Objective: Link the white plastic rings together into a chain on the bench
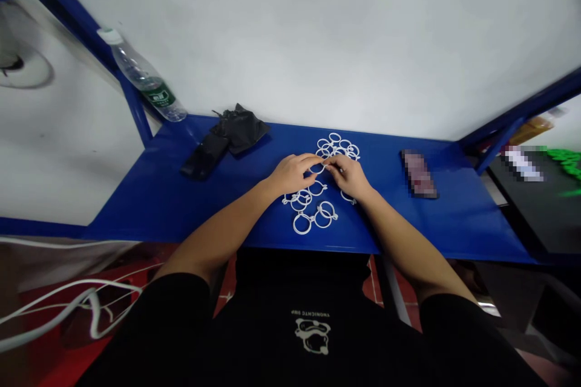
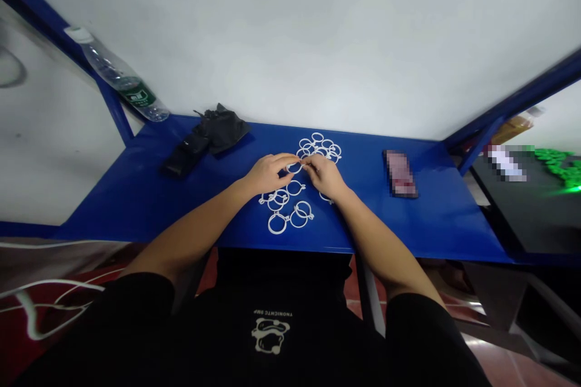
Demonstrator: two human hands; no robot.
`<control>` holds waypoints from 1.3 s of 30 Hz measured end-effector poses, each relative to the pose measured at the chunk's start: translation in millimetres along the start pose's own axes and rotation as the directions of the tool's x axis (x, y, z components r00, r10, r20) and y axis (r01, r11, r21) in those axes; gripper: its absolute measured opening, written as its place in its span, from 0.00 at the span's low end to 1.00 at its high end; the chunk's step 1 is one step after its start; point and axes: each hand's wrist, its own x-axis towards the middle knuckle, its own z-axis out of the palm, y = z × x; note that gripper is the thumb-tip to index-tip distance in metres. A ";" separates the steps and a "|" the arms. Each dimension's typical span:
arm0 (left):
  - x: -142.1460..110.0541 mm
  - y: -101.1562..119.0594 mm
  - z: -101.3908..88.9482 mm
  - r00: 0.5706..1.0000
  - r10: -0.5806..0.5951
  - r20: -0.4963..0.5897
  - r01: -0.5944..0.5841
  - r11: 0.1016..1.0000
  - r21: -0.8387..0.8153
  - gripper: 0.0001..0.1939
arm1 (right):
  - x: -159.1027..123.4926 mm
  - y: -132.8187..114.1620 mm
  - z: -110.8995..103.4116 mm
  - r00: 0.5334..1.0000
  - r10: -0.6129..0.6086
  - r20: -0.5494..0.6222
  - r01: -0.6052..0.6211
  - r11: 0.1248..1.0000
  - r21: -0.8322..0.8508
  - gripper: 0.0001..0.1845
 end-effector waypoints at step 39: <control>4.9 -2.8 -5.2 0.997 -0.058 0.056 0.054 0.997 0.058 0.09 | -2.5 -3.5 -1.4 0.990 -0.029 0.138 0.022 0.999 0.048 0.08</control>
